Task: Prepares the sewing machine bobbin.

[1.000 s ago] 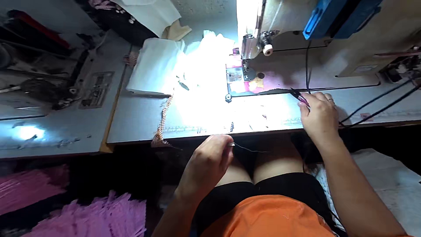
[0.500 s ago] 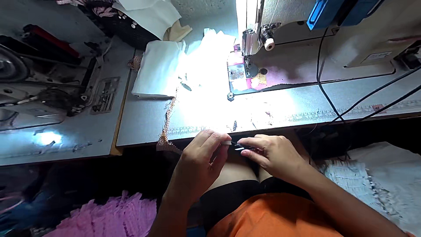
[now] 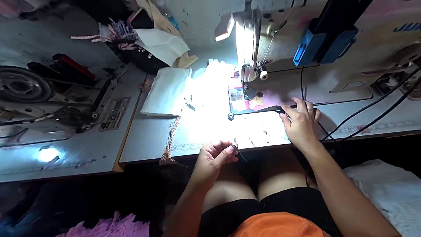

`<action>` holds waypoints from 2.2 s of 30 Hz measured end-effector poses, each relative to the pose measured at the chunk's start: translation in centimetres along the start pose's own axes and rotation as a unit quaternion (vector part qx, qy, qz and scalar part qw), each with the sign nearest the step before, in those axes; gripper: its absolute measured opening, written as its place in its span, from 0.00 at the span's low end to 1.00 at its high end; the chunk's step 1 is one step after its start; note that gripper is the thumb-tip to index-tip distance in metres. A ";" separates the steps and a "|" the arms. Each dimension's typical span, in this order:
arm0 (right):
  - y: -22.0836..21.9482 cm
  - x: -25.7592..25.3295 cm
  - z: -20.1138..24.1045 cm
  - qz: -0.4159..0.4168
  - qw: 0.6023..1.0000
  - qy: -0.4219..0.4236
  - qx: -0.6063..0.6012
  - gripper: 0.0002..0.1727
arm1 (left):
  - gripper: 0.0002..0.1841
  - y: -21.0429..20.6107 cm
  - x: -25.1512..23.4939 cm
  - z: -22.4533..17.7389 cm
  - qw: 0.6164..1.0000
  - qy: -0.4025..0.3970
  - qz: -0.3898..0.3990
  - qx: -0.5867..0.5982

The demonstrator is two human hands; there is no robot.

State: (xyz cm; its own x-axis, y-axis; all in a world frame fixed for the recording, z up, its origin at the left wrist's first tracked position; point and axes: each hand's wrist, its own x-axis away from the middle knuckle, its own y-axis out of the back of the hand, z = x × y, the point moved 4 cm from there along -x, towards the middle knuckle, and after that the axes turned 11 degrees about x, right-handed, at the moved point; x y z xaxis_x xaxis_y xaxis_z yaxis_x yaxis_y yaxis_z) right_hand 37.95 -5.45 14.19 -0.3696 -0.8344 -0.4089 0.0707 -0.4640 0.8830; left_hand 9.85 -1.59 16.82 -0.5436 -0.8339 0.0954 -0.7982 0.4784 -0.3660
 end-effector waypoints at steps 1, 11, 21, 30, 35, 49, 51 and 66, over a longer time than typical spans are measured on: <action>0.5 0.6 0.8 -0.010 0.999 0.027 -0.035 0.22 | 0.08 -0.3 -0.2 0.1 1.000 0.022 -0.012 0.017; 2.5 5.8 8.6 -0.061 0.903 0.178 -0.386 0.10 | 0.13 -2.9 -1.6 2.1 0.977 0.164 -0.055 0.121; 0.0 2.3 8.0 -0.035 0.926 0.109 -0.360 0.11 | 0.06 -1.8 -5.7 0.6 0.957 -0.135 -0.096 -0.239; -2.3 -1.2 8.8 0.120 0.948 0.056 -0.288 0.09 | 0.12 1.5 -10.4 1.1 0.875 -0.205 -0.013 -0.438; 0.1 -0.9 9.8 0.142 0.907 0.082 -0.388 0.08 | 0.15 -0.1 -6.3 0.8 0.978 -0.199 0.018 -0.066; 5.0 1.6 9.6 0.001 0.916 0.268 -0.298 0.16 | 0.12 -3.5 -0.9 1.8 0.973 -0.208 0.028 0.100; 5.3 2.0 9.7 0.013 0.914 0.269 -0.303 0.16 | 0.13 -3.5 -0.5 1.7 0.972 -0.203 0.057 0.103; 7.0 3.9 7.3 0.038 0.823 0.073 -0.562 0.13 | 0.11 -4.1 2.4 0.4 0.973 -0.118 0.031 0.196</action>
State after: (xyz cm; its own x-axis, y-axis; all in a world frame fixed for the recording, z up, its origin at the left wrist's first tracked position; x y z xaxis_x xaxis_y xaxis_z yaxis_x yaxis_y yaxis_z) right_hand 30.28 -9.77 20.50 -0.2149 -0.8621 -0.4590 0.9313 -0.3224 0.1694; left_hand 11.87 -5.65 18.20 -0.4768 -0.8684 -0.1360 -0.5800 0.4271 -0.6936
